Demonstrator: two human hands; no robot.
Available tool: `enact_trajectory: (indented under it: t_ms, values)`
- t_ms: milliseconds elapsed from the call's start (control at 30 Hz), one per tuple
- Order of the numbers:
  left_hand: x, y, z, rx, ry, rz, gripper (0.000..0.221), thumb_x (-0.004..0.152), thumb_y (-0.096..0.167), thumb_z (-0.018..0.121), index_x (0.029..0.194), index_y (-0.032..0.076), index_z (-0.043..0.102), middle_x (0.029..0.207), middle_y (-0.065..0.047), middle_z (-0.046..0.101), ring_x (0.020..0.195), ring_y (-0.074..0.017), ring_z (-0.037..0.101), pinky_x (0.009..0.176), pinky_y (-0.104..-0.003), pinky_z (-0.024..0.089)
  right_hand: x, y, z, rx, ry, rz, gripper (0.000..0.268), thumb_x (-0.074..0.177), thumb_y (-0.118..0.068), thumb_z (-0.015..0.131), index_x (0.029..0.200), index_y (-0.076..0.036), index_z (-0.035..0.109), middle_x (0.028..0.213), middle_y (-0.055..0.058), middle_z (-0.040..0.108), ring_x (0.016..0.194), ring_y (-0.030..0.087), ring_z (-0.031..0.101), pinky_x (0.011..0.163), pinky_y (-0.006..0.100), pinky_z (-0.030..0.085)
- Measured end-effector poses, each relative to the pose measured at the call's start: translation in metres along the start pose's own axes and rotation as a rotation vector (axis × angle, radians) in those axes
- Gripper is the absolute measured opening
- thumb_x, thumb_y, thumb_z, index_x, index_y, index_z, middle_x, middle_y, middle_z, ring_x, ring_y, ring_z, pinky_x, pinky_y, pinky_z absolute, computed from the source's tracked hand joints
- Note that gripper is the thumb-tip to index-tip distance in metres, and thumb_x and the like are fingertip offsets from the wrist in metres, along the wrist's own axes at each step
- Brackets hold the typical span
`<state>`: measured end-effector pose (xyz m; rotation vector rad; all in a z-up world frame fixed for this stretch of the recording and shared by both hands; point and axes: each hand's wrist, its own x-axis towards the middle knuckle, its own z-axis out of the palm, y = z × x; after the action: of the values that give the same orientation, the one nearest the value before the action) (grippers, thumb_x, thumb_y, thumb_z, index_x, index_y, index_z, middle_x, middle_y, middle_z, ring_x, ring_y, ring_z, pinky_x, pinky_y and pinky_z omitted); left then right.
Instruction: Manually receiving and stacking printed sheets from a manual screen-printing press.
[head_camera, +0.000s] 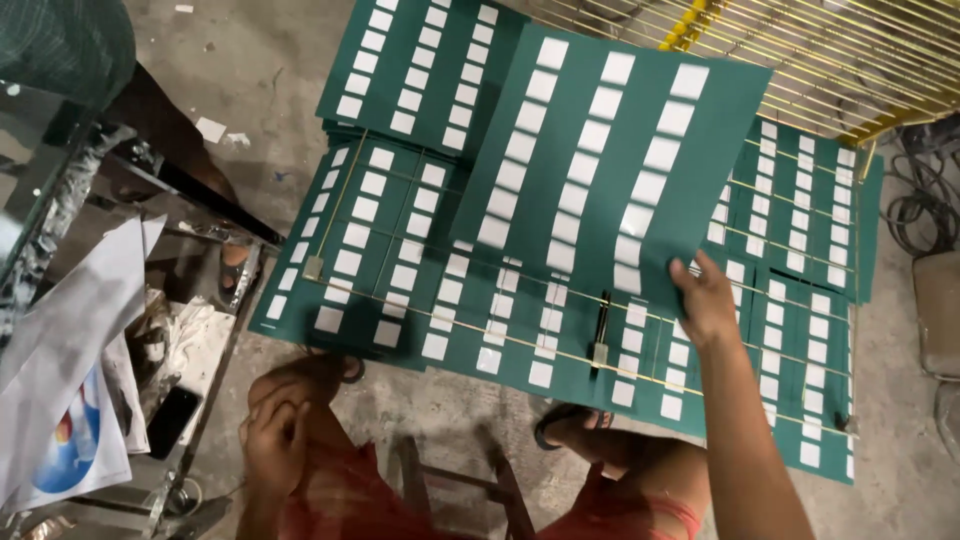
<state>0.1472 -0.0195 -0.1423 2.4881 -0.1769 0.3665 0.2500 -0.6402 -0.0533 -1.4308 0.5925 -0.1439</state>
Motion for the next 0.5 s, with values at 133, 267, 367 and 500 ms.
enact_trajectory:
  t_ms: [133,267,367,500]
  values:
    - [0.005,-0.004,0.013,-0.01,0.035,-0.14,0.011,0.089,0.012,0.071,0.094,0.002,0.072,0.12,-0.012,0.072,0.11,-0.0317,0.068,0.095,-0.041,0.05,0.118,0.009,0.006,0.003,0.018,0.003,0.047,0.099,-0.007,0.065,0.143,-0.006,0.048,0.11,0.014,0.071,0.096,0.02,0.069,0.083,0.034,0.06]
    - [0.008,-0.009,0.022,0.088,0.038,-0.21,0.023,0.087,0.02,0.071,0.103,0.003,0.075,0.121,-0.012,0.072,0.111,-0.0324,0.066,0.096,-0.044,0.043,0.237,0.073,-0.01,-0.093,-0.034,-0.07,0.044,0.099,-0.006,0.071,0.14,0.003,0.056,0.107,0.013,0.071,0.096,0.02,0.068,0.083,0.034,0.059]
    - [0.01,-0.017,0.027,0.063,0.0,-0.234,0.025,0.088,0.024,0.071,0.103,0.005,0.075,0.119,-0.011,0.071,0.112,-0.0314,0.064,0.096,-0.042,0.043,0.28,0.1,-0.007,-0.082,0.034,-0.077,0.045,0.097,-0.004,0.074,0.138,0.003,0.057,0.108,0.014,0.072,0.095,0.021,0.07,0.081,0.035,0.061]
    - [0.011,-0.015,0.028,0.064,-0.032,-0.291,0.021,0.09,0.024,0.071,0.096,0.005,0.074,0.116,-0.013,0.072,0.109,-0.0308,0.065,0.098,-0.044,0.043,0.276,0.087,0.017,-0.051,0.137,-0.039,0.046,0.092,-0.003,0.075,0.135,-0.001,0.059,0.108,0.015,0.073,0.091,0.021,0.072,0.075,0.035,0.063]
